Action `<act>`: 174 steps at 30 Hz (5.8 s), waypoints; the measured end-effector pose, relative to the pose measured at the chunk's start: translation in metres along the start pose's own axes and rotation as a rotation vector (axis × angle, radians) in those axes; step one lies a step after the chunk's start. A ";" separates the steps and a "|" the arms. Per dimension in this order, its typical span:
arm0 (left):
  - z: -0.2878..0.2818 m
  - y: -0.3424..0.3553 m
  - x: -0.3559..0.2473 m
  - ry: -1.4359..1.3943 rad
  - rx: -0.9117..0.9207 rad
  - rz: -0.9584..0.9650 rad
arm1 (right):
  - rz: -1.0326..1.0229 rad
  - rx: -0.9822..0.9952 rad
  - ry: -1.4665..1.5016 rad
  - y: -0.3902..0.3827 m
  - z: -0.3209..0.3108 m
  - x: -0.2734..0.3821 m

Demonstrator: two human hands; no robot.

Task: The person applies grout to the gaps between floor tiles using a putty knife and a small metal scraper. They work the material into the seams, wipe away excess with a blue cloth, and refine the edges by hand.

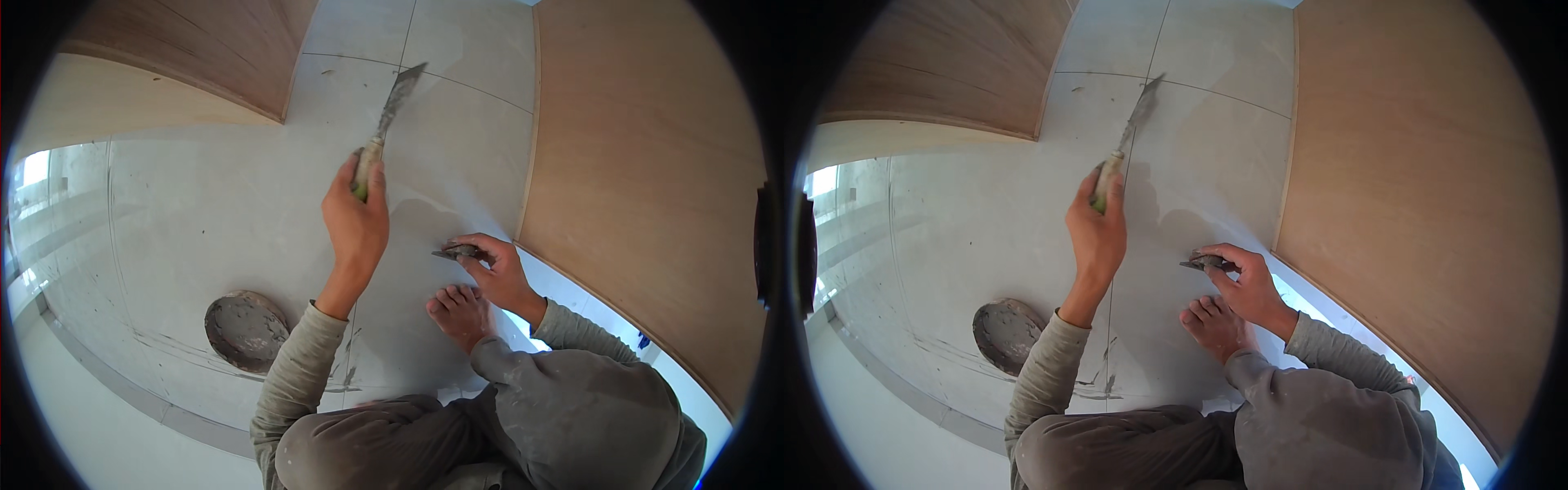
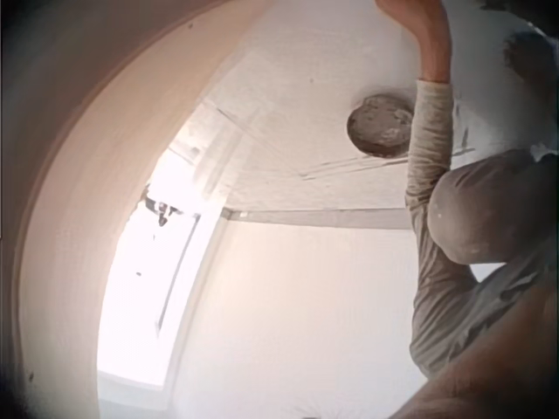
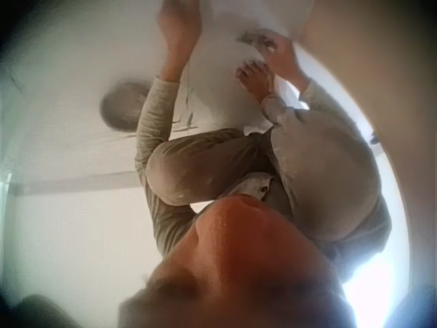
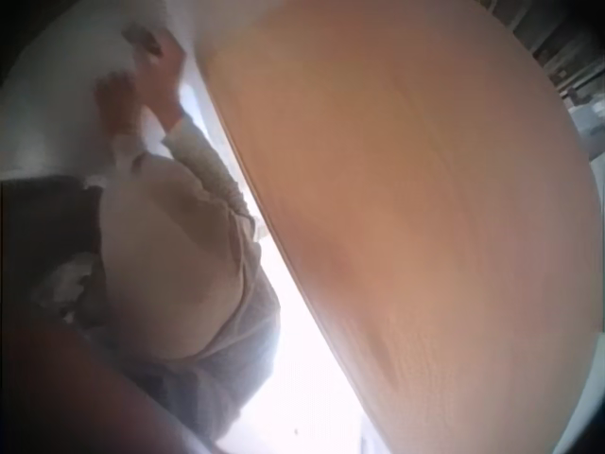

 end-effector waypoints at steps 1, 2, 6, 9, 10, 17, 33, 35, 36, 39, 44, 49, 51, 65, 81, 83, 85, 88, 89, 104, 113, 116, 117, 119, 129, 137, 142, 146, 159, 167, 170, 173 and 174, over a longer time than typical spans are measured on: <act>0.001 -0.002 -0.001 0.178 -0.001 0.113 | -0.004 0.004 -0.004 0.000 0.002 0.002; 0.003 -0.006 -0.002 0.356 -0.001 0.225 | -0.009 0.008 -0.009 0.000 0.003 0.004; 0.008 -0.011 -0.015 0.457 0.039 0.181 | -0.014 0.021 -0.032 0.002 0.002 0.010; 0.002 -0.015 -0.012 0.397 0.067 0.082 | -0.026 0.050 -0.042 0.003 0.004 0.016; 0.000 -0.017 -0.010 0.397 0.058 0.083 | -0.037 0.030 -0.034 0.003 0.003 0.018; -0.018 -0.051 0.014 0.359 0.037 0.052 | -0.041 0.028 -0.050 0.002 0.003 0.007; -0.161 -0.303 0.106 0.409 -0.020 -0.280 | -0.062 0.010 0.027 -0.002 0.008 0.013; -0.178 -0.327 0.116 0.433 -0.024 -0.301 | -0.055 0.028 0.044 -0.002 0.014 0.018; -0.182 -0.332 0.118 0.447 -0.014 -0.294 | -0.064 0.018 0.051 -0.001 0.012 0.022; -0.196 -0.348 0.122 0.364 0.016 -0.290 | -0.068 0.031 0.024 -0.003 0.009 0.025; -0.244 -0.388 0.143 0.210 -0.196 -0.219 | -0.070 0.039 0.048 0.002 0.014 0.021; -0.237 -0.387 0.131 -0.012 -0.492 -0.203 | 0.039 0.097 0.043 -0.010 0.025 0.019; -0.230 -0.381 0.123 -0.008 -0.565 -0.179 | 0.083 0.169 0.074 -0.012 0.035 0.025; -0.224 -0.369 0.130 -0.094 -0.785 -0.048 | -0.036 0.316 0.240 0.086 0.064 0.078; -0.212 -0.354 0.100 0.008 -0.814 -0.026 | -0.390 -0.814 0.570 0.218 -0.054 0.090; -0.214 -0.346 0.090 0.019 -0.823 -0.023 | -0.428 -0.739 0.270 0.201 -0.044 0.094; -0.221 -0.348 0.095 0.040 -0.810 0.007 | -0.484 -0.631 -0.039 0.191 -0.025 0.105; -0.233 -0.382 0.154 -0.068 -0.762 0.010 | -0.696 -0.694 -0.609 0.186 -0.017 0.121; -0.234 -0.386 0.159 -0.073 -0.754 0.008 | -0.692 -0.699 -0.617 0.185 -0.018 0.116; -0.229 -0.342 0.117 -0.219 -0.793 0.116 | -0.460 -0.625 -0.835 0.187 -0.020 0.132; -0.236 -0.335 0.106 -0.207 -0.822 0.056 | -0.821 -0.118 -0.970 0.038 0.101 0.096; -0.232 -0.317 0.093 -0.055 -0.795 0.101 | -0.453 0.267 -0.521 0.027 0.119 0.100; -0.231 -0.305 0.091 -0.120 -0.784 0.086 | -0.127 0.423 -0.198 0.024 0.132 0.097; -0.233 -0.291 0.098 -0.202 -0.786 0.055 | -0.286 0.490 -0.258 0.020 0.164 0.133; -0.255 -0.247 0.109 -0.168 -0.779 0.069 | -1.028 0.906 -0.765 -0.014 0.323 0.173; -0.254 -0.248 0.116 -0.295 -0.783 0.009 | -0.838 1.054 -0.899 -0.016 0.341 0.163; -0.241 -0.236 0.102 -0.305 -0.751 -0.014 | -0.601 1.169 -0.664 -0.003 0.310 0.171; -0.246 -0.244 0.130 -0.305 -0.813 0.012 | -0.239 1.108 -0.393 0.009 0.252 0.139; -0.225 -0.252 0.104 -0.152 -0.706 -0.001 | -0.699 -0.502 -0.755 0.158 -0.003 0.114; -0.229 -0.258 0.093 -0.140 -0.771 0.064 | -0.498 -0.128 -0.677 0.093 0.054 0.111; -0.222 -0.253 0.087 -0.220 -0.696 0.044 | -0.622 -0.482 -0.619 0.146 0.003 0.130; -0.219 -0.247 0.086 -0.287 -0.678 0.042 | -0.629 -0.529 -0.791 0.184 -0.009 0.139; -0.221 -0.250 0.086 -0.274 -0.715 0.054 | -0.556 -0.470 -0.812 0.188 -0.004 0.139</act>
Point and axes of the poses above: each hand's wrist, its own y-axis towards the middle knuckle, its own z-axis out of the palm, x = y × z, the point moved 6 cm from there along y, towards the middle knuckle, and after that the axes turned 7 degrees about -y, right-handed, at the moved point
